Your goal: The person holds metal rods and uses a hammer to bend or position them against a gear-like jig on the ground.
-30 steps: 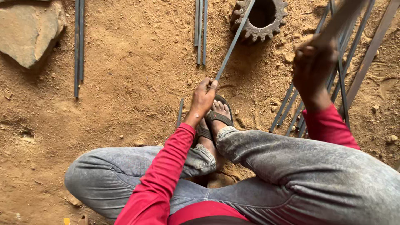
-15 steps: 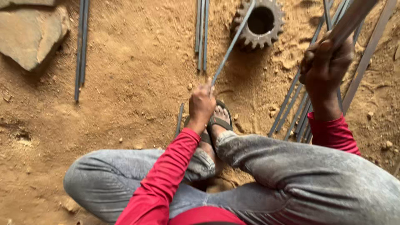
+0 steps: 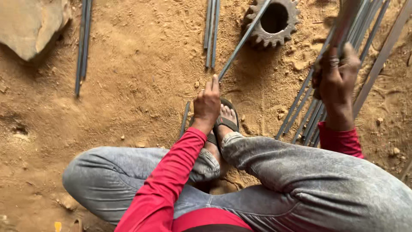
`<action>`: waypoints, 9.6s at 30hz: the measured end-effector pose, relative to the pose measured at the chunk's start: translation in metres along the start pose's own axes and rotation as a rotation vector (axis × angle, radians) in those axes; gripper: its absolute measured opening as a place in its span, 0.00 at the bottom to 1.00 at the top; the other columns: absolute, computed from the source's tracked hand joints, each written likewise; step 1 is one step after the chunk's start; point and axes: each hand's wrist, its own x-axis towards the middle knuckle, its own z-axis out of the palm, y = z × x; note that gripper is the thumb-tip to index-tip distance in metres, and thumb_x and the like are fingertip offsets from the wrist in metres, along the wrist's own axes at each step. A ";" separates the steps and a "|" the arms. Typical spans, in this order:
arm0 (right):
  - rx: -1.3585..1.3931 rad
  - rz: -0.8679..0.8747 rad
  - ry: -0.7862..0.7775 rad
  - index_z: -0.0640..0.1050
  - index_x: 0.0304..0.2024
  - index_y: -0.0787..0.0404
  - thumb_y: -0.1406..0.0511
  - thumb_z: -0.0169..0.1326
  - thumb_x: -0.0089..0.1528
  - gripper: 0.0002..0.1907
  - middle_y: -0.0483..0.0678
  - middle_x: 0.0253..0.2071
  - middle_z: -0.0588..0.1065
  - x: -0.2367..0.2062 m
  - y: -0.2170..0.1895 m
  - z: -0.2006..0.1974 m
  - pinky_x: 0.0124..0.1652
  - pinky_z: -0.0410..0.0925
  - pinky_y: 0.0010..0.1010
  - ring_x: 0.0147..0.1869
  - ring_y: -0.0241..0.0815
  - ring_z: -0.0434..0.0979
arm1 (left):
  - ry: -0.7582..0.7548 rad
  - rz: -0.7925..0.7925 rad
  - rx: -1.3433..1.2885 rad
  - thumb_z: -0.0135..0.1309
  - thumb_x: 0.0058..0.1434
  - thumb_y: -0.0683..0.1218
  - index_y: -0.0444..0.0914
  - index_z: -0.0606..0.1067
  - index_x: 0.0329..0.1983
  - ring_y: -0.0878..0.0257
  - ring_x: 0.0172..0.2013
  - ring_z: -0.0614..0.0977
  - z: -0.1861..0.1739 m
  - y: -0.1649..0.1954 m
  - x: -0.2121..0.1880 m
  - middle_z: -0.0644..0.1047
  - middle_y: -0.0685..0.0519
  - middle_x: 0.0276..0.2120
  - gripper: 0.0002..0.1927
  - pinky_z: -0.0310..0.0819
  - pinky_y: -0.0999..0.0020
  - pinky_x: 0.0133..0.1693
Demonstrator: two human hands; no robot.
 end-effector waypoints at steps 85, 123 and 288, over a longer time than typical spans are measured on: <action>-0.115 -0.299 0.150 0.70 0.43 0.63 0.51 0.42 0.79 0.23 0.48 0.27 0.70 -0.048 0.080 0.018 0.25 0.65 0.28 0.27 0.38 0.73 | -0.337 -0.622 -0.844 0.47 0.70 0.57 0.45 0.82 0.37 0.71 0.15 0.67 0.117 0.097 0.130 0.76 0.61 0.19 0.17 0.56 0.72 0.17; -0.538 0.284 -0.011 0.70 0.43 0.68 0.64 0.51 0.80 0.14 0.52 0.32 0.75 -0.084 0.083 0.043 0.34 0.70 0.40 0.35 0.43 0.79 | -0.591 -0.230 -2.640 0.47 0.82 0.44 0.29 0.75 0.56 0.54 0.48 0.86 -0.054 0.096 0.112 0.82 0.41 0.48 0.12 0.84 0.60 0.54; -0.334 0.244 -0.008 0.70 0.39 0.62 0.57 0.46 0.83 0.20 0.45 0.27 0.71 -0.075 0.068 -0.001 0.23 0.65 0.32 0.26 0.36 0.71 | -0.602 -0.722 -1.625 0.43 0.76 0.50 0.35 0.76 0.60 0.71 0.17 0.62 0.032 0.077 0.087 0.70 0.59 0.24 0.19 0.56 0.72 0.16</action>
